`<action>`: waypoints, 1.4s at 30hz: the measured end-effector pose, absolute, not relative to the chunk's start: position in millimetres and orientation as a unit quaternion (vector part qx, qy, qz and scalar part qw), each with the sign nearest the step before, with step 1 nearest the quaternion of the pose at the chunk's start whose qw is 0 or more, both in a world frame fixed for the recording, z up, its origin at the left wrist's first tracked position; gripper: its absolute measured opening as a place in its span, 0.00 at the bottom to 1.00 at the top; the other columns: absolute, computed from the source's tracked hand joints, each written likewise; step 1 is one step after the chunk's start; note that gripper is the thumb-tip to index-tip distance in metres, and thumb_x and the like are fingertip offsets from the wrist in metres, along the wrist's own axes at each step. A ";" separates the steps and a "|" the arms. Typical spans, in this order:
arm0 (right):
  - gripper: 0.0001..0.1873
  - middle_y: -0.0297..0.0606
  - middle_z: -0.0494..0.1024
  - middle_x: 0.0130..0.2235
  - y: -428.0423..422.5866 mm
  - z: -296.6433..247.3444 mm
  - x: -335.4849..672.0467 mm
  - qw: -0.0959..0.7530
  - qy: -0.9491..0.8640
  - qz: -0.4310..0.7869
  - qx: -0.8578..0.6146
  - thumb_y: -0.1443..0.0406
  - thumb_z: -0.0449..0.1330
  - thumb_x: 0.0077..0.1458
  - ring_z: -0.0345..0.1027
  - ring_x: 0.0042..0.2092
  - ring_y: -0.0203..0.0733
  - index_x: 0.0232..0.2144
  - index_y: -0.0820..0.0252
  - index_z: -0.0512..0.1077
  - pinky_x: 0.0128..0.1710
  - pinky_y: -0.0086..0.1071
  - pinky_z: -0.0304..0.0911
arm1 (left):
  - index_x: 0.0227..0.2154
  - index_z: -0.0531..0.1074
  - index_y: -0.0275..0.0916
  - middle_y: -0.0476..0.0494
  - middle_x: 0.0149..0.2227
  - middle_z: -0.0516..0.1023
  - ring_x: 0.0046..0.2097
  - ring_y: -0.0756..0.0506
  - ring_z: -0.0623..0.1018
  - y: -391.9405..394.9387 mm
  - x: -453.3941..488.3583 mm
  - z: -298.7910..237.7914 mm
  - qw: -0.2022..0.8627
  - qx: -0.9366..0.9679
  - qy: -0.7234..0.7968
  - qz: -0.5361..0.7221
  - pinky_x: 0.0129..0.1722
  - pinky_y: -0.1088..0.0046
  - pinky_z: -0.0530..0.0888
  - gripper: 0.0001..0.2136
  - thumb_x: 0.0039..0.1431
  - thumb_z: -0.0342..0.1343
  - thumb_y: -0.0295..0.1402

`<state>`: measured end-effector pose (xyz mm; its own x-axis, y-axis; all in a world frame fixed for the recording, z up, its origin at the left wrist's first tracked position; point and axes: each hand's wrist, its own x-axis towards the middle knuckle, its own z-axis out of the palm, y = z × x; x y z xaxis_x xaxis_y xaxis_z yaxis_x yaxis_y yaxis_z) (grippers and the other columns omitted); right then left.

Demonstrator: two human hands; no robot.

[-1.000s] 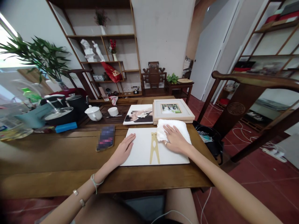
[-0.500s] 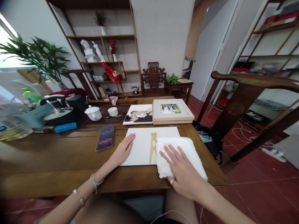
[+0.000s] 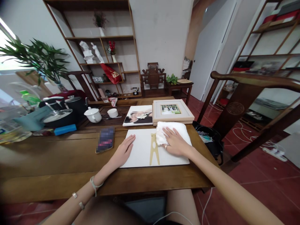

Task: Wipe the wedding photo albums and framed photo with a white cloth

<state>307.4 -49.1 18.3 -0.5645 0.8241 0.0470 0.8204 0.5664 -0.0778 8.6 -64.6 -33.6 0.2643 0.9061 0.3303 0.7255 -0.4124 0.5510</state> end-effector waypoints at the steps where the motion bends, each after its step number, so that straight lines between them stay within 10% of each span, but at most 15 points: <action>1: 0.29 0.52 0.48 0.67 -43.3 17.4 305.7 0.043 -0.881 0.021 -0.471 0.57 0.49 0.61 0.35 0.68 0.53 0.58 0.71 0.64 0.66 0.50 0.36 | 0.57 0.66 0.35 0.36 0.62 0.65 0.65 0.41 0.61 -64.6 8.5 -33.7 0.147 0.781 0.521 0.311 0.64 0.53 0.58 0.20 0.65 0.40 0.33; 42: 0.31 0.47 0.51 0.67 -93.9 27.3 256.6 0.053 -0.879 0.022 -0.474 0.64 0.49 0.58 0.36 0.68 0.57 0.62 0.71 0.57 0.65 0.57 0.35 | 0.58 0.64 0.31 0.34 0.62 0.64 0.66 0.41 0.60 -66.3 10.1 -30.3 0.151 0.783 0.526 0.295 0.65 0.54 0.57 0.21 0.66 0.39 0.32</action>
